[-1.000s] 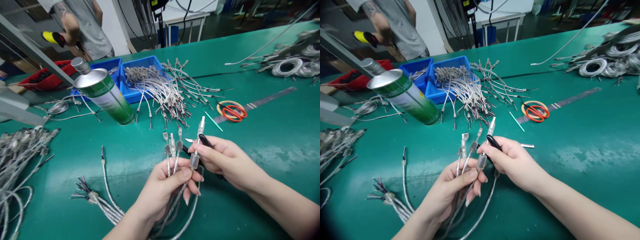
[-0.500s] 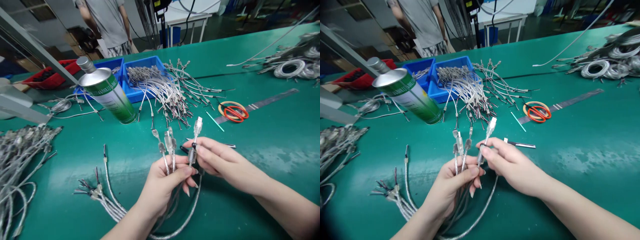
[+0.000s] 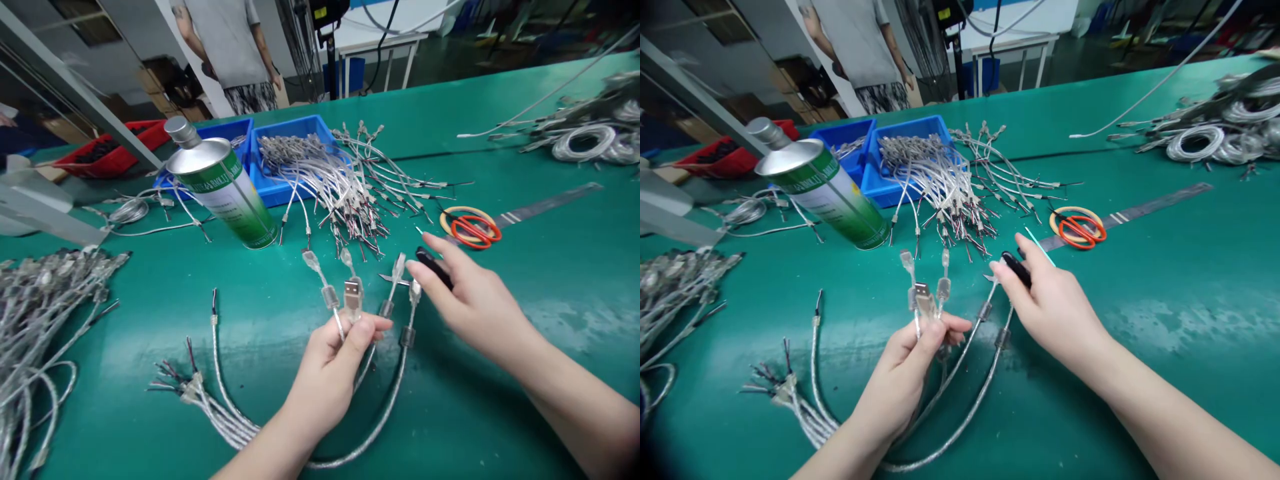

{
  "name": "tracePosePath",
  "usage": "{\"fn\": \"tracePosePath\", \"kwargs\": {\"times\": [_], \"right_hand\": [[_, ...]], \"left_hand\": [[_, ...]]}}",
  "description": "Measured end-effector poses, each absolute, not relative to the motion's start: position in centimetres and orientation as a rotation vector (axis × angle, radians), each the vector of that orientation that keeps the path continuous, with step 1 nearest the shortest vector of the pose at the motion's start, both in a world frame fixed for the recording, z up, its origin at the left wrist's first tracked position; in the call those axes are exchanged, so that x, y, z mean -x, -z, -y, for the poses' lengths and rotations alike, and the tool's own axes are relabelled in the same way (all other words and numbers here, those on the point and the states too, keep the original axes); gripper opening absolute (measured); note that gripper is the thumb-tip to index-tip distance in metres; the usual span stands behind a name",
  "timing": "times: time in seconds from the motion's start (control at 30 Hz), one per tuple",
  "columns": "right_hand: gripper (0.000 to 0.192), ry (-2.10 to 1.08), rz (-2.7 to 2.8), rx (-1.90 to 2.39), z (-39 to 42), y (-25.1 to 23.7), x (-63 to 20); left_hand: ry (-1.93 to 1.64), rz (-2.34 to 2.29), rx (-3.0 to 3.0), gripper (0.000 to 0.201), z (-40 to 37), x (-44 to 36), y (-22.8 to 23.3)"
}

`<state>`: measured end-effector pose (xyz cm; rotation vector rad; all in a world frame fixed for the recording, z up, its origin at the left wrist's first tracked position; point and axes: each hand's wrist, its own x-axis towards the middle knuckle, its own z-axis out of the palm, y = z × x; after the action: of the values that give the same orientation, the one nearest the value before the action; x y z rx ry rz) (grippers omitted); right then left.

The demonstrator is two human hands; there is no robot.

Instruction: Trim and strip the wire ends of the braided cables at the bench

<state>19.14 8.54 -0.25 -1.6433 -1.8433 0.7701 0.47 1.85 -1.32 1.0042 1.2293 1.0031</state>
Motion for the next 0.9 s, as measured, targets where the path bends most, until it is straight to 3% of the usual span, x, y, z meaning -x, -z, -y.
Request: {"fn": "tracePosePath", "kwargs": {"times": [0.07, 0.2, 0.27, 0.43, 0.63, 0.9], "right_hand": [[0.046, -0.969, 1.749, 1.567, -8.6, 0.2, -19.2], [0.036, -1.914, 1.333, 1.189, -8.0, 0.2, -18.6], [0.031, -2.096, 1.106, 1.047, -7.8, 0.2, -18.2], [0.024, -2.021, 0.999, 0.941, -7.6, 0.4, -18.0], [0.02, -1.673, 1.315, 1.083, -6.6, 0.4, -17.7], [0.028, -1.729, 1.55, 1.126, -6.2, -0.6, -17.8]], "left_hand": [[-0.964, -1.126, -0.98, 0.033, -1.8, -0.4, 1.2], [-0.835, -0.902, -0.972, 0.035, -1.5, -0.5, 1.1], [-0.731, -0.848, -0.951, 0.038, -1.4, -0.7, 1.2], [-0.812, -0.807, -0.751, 0.037, -1.4, -1.2, 1.4], [-0.959, -0.76, -0.478, 0.01, -1.8, -1.3, 1.3], [-1.007, -0.81, -0.452, 0.007, -2.1, -1.2, 1.0]]}}
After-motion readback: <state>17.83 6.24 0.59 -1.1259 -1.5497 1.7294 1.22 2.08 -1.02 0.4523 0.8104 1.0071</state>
